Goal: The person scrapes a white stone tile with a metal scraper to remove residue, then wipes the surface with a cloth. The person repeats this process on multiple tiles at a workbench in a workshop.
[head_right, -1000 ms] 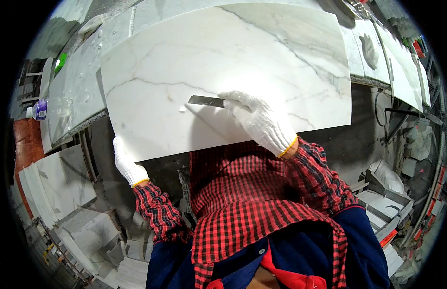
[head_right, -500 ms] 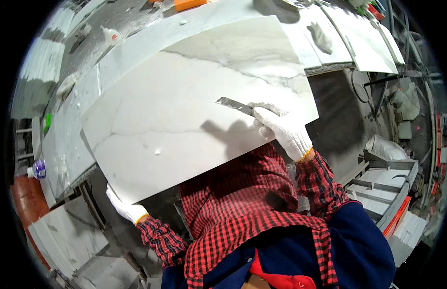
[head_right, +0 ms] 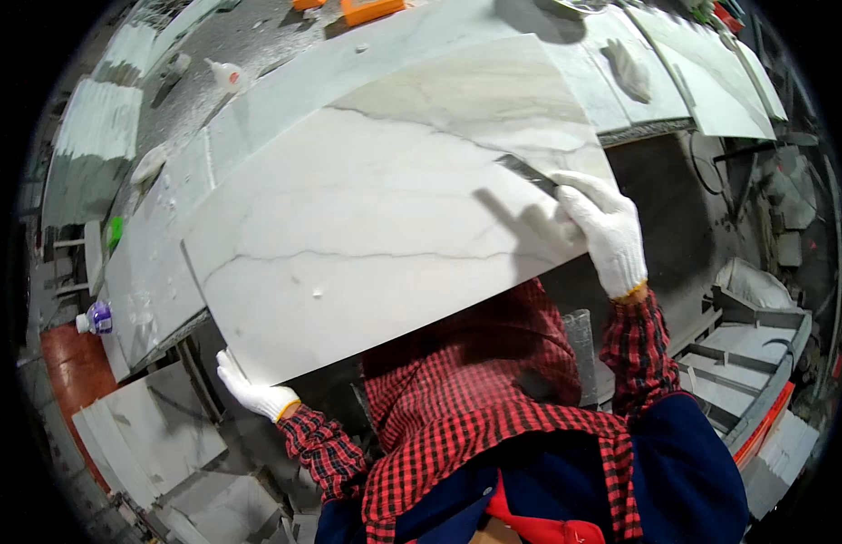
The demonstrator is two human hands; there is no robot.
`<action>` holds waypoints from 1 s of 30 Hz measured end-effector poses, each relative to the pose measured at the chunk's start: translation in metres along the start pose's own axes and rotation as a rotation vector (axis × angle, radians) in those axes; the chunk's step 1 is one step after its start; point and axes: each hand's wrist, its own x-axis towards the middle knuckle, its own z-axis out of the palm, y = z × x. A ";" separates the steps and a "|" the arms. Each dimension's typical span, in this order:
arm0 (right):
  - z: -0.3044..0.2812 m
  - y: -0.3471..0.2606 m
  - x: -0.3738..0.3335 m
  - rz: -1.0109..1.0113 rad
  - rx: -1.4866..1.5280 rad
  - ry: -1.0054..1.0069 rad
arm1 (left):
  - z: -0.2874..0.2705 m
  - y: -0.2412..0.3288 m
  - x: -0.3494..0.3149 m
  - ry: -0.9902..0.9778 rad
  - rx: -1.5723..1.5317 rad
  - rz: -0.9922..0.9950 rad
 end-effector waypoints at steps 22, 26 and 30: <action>-0.089 -0.067 0.273 -0.266 0.023 0.187 | -0.010 -0.006 0.005 0.058 -0.293 0.071; -0.109 -0.036 0.248 -0.288 -0.155 0.144 | -0.004 -0.002 -0.001 0.123 -0.273 0.071; -0.088 0.021 0.116 -0.268 -0.155 0.334 | 0.003 0.002 -0.008 0.158 -0.282 0.087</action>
